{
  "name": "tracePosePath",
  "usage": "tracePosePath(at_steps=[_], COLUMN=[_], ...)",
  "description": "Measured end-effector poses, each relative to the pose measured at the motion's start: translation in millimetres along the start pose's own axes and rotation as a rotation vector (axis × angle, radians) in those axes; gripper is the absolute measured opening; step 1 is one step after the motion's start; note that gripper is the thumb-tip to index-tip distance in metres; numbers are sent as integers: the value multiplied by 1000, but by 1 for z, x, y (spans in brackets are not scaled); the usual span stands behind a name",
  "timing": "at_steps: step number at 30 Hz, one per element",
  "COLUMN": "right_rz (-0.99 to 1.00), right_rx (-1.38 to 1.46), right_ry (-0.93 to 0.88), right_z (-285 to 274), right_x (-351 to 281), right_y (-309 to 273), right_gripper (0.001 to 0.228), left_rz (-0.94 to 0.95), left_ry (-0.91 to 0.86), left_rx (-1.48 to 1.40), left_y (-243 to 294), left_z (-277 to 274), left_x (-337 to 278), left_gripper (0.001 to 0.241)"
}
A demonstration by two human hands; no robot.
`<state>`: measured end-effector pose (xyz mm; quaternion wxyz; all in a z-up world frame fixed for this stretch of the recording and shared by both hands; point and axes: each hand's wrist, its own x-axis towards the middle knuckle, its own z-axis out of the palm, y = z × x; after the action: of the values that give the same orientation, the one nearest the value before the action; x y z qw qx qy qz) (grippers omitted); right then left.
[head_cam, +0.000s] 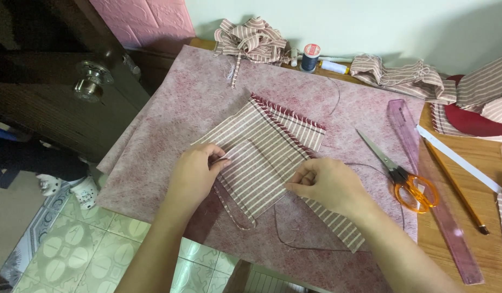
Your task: A person uses scissors to cut a specific pattern out of a piece of striped fabric on a workshop table.
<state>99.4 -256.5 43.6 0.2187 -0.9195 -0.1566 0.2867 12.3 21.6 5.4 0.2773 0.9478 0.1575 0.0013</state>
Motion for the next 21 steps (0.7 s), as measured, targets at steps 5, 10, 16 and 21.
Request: tracePosePath(at_steps=[5,10,16,21], right_rz=[10,51,87,27], right_rx=[22,10,-26,20], right_ry=[-18,-40,-16,-29], right_z=[2,-2,-9,-2], right_x=[2,-5,-15,-12], right_y=[2,-11,-23,-1], right_gripper=[22,16,21,20], left_rz=[101,158,267,173], left_ry=[258,61,181,18], left_rx=[88,146,469,362], left_y=[-8,50,18,39], left_z=[14,25,97,75], left_x=[-9,-48,-58,-60], left_gripper=[40,46,74,78])
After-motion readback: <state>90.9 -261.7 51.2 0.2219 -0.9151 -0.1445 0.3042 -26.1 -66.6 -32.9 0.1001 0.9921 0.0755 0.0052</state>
